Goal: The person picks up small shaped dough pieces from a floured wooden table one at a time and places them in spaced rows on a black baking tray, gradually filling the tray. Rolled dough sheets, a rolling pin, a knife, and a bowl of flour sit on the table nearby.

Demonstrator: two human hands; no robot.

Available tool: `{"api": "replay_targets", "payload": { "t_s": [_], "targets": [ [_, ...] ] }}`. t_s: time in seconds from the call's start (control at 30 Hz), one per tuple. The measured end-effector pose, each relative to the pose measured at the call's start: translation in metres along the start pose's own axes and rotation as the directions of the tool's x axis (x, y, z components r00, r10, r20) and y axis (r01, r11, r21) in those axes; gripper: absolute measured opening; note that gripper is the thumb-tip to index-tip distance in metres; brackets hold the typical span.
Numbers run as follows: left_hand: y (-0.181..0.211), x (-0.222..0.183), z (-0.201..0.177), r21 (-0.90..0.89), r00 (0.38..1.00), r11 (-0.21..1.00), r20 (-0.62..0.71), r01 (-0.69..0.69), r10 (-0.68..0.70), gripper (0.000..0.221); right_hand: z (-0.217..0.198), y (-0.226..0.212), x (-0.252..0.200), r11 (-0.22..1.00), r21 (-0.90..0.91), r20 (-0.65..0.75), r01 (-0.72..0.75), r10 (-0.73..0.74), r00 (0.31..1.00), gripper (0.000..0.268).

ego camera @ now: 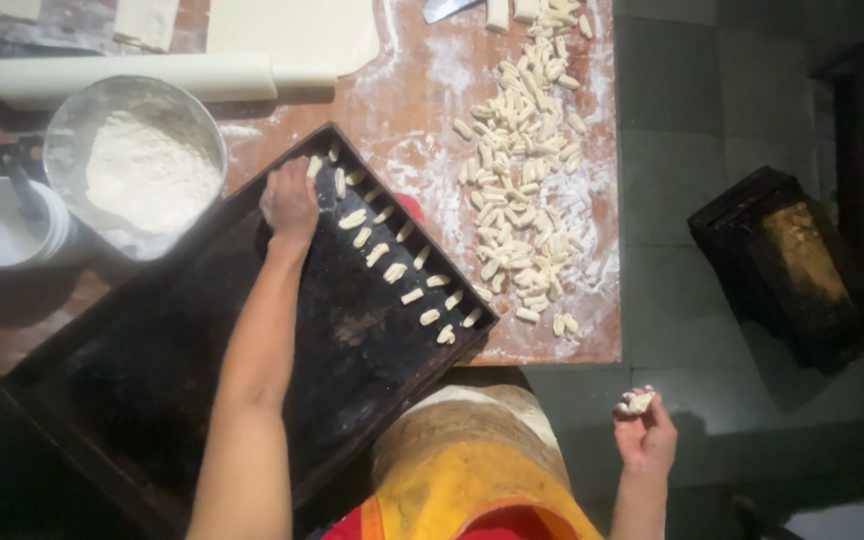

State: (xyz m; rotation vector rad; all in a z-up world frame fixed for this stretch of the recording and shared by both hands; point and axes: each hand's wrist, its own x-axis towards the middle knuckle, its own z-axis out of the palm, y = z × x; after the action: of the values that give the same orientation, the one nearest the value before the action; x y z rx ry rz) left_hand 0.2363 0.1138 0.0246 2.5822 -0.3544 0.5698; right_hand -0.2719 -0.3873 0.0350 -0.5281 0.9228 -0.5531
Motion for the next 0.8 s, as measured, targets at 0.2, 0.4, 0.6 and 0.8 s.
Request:
{"api": "replay_targets", "payload": {
  "t_s": [0.2,0.4,0.6,0.8],
  "targets": [
    [0.038,0.001,0.004,-0.165,0.993,0.980,-0.027,0.106,-0.112,0.041,0.004,0.005,-0.002,0.998,-0.057,-0.064,-0.008,0.004,0.998,0.019],
    [0.031,-0.008,0.001,-0.138,0.985,0.975,0.036,0.172,-0.169,0.032,0.006,0.010,-0.001,0.998,-0.070,-0.029,-0.002,0.000,1.000,0.019],
    [0.024,-0.023,-0.025,-0.274,0.997,0.961,0.058,-0.041,0.059,0.047,0.020,0.015,-0.012,0.998,-0.069,-0.260,0.014,-0.032,0.965,0.023],
    [0.044,-0.022,-0.054,-0.366,0.993,0.929,-0.116,-0.050,0.008,0.046,-0.010,0.023,0.043,0.997,-0.010,0.136,-0.074,0.074,0.988,0.021]
  ]
}}
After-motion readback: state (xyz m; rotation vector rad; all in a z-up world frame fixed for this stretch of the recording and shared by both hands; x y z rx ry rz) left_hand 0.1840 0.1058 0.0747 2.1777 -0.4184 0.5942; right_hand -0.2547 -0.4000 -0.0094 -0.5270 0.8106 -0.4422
